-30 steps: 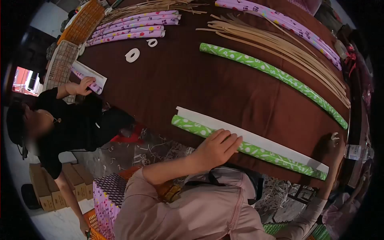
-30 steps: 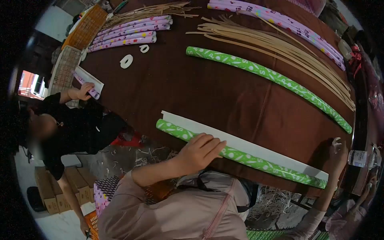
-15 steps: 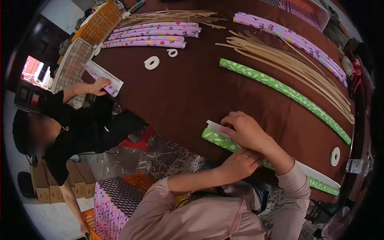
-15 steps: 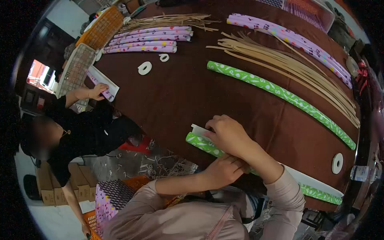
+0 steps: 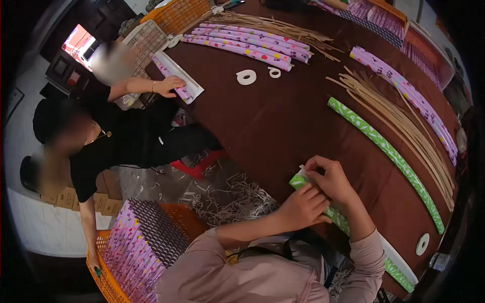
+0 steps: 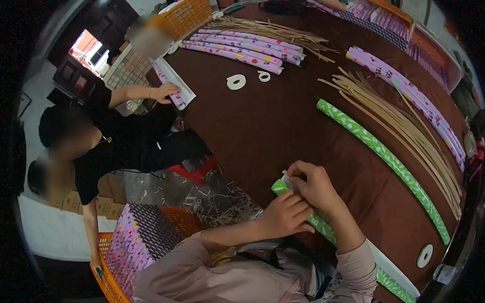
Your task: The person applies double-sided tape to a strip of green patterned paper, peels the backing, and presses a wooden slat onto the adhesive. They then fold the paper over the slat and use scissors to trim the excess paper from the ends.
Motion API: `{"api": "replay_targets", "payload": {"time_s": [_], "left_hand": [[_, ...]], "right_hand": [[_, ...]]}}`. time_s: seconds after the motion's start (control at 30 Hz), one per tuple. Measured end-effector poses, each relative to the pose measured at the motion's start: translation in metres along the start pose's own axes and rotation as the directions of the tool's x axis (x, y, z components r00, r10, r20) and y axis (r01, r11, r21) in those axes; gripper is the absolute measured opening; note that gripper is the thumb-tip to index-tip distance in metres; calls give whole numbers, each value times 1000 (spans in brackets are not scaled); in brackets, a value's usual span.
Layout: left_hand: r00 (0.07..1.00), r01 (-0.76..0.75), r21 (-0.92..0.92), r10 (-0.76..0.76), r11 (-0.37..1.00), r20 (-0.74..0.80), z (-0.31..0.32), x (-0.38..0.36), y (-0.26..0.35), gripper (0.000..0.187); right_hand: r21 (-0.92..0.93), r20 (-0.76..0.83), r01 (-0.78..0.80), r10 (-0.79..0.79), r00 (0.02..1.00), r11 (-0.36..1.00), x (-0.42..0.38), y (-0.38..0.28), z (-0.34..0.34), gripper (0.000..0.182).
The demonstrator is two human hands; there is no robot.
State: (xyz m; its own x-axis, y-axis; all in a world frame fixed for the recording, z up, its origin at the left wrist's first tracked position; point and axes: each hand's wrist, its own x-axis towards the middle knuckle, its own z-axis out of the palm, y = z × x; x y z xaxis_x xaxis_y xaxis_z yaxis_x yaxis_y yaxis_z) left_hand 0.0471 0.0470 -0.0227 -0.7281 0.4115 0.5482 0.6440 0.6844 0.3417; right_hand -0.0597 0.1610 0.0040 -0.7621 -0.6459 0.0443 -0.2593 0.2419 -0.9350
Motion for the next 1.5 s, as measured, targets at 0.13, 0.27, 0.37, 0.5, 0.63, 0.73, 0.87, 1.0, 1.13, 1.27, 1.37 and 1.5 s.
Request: {"api": "replay_targets", "payload": {"time_s": [0.13,0.27,0.37,0.5,0.63,0.73,0.87,1.0,1.13,1.27,1.37,1.5], "left_hand": [[929,340,79,-322,937,-180,-24,-13,-17,21],[787,554,-45,-541,831,-298,-23,-1,-25,27],[733,643,-146,-659,752,-169,-17,1,-34,39],[709,690,-141,-702,710,-68,-27,4,-42,45],[688,658,-328,-718,678,-103,-17,1,-49,45],[658,650,-444,-749,616,-75,-19,2,-48,48],[647,641,-441,-752,628,-131,-10,0,-52,51],[614,663,-425,-772,616,-162,-7,1,-47,49],[630,608,-458,-746,648,-219,-6,-1,-47,51],[652,624,-439,-740,647,-164,-19,1,-40,56],[641,597,-506,-749,622,-164,-13,0,-45,56],[661,578,-471,-721,667,-208,-12,-2,-44,56]], "right_hand": [[18,23,-100,100,995,995,0,-4,2,10],[63,22,-157,156,988,986,0,-9,3,8],[81,30,-179,177,984,981,-2,-12,4,7],[48,34,-152,150,988,987,-3,-16,4,8],[-78,4,-85,86,996,993,-6,-20,6,9],[-581,85,397,-431,898,711,-6,-26,5,10],[-683,117,454,-529,841,571,-5,-20,14,8],[-707,62,368,-466,883,603,-6,-20,18,6],[-715,8,293,-412,911,635,-7,-15,16,8],[-637,-79,242,-374,924,732,-7,-15,21,8],[-610,-109,216,-351,930,763,-7,-14,23,6],[-619,-135,220,-377,916,754,-6,-9,22,6]]}}
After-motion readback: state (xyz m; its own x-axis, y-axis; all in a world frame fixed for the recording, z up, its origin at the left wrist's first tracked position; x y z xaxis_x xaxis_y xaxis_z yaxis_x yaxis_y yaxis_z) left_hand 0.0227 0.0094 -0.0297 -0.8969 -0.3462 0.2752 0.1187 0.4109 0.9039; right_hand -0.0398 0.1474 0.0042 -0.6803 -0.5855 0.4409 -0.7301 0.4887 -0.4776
